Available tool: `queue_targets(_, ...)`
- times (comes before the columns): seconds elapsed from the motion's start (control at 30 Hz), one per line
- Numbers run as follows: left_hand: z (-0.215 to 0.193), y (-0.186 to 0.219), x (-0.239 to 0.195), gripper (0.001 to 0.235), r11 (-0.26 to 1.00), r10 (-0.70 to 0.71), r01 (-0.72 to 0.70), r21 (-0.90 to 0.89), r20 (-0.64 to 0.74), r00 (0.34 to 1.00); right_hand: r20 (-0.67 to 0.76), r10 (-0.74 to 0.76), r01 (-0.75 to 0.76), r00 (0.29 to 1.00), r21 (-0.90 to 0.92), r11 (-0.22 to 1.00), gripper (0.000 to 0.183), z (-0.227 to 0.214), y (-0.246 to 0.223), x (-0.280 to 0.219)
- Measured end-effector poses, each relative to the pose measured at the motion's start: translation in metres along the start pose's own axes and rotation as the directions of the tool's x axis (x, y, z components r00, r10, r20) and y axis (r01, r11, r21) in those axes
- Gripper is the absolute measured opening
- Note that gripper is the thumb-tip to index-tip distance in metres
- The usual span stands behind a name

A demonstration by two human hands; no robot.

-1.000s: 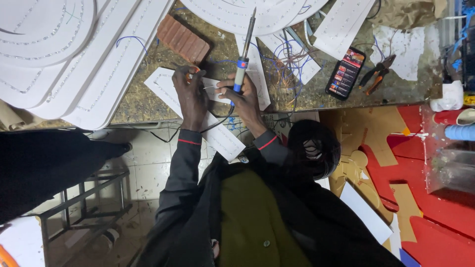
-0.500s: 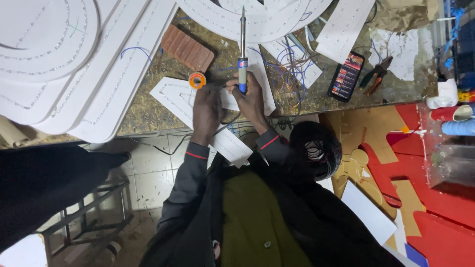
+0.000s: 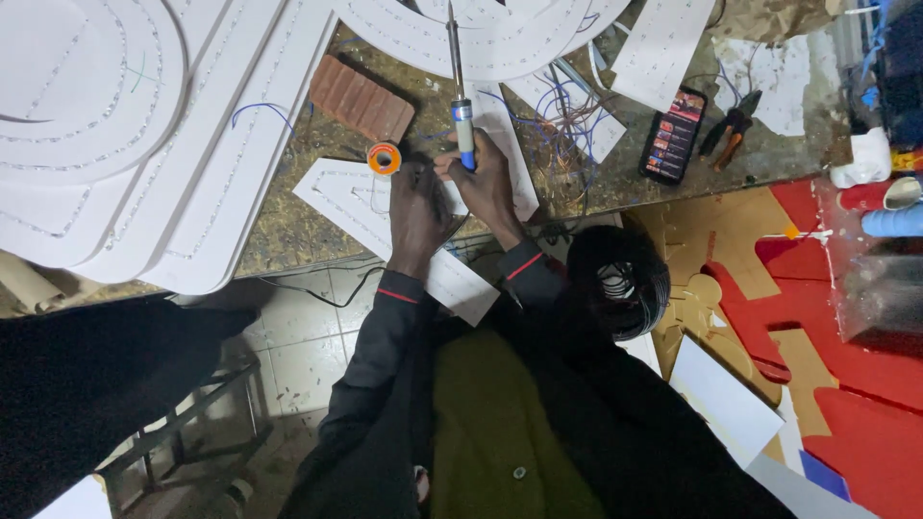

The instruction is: Soldering electrical wires to LED strips as part of a sign manufacturing process.

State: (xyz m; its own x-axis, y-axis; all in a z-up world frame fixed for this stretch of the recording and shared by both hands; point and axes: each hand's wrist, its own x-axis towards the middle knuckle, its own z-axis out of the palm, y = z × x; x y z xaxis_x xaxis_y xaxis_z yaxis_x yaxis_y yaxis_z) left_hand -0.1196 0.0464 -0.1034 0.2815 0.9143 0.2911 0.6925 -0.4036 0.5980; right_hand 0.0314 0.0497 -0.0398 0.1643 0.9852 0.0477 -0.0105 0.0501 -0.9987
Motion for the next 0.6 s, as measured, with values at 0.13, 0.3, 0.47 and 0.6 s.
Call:
queue_targets(0.13,0.008,0.003,0.004,0.081,1.000,-0.007,0.006,-0.021,-0.022,1.000,0.014,-0.013,0.013,1.000,0.009,1.000,0.039,-0.004,0.002,0.006)
queue_targets(0.3,0.015,0.011,0.009,0.043,0.995,-0.015,0.016,0.099,-0.014,1.000,0.043,-0.043,0.040,0.998,0.078,0.996,0.038,-0.013,-0.002,0.009)
queue_targets(0.47,0.007,0.018,0.014,0.056,0.995,-0.080,0.080,0.060,0.004,0.997,-0.038,-0.064,0.064,0.997,0.008,0.998,0.033,-0.028,-0.011,0.014)
queue_targets(0.6,-0.002,0.034,0.017,0.039,0.994,-0.112,0.112,-0.016,-0.030,0.993,-0.036,-0.043,0.035,0.998,-0.207,0.978,0.035,-0.063,0.064,0.023)
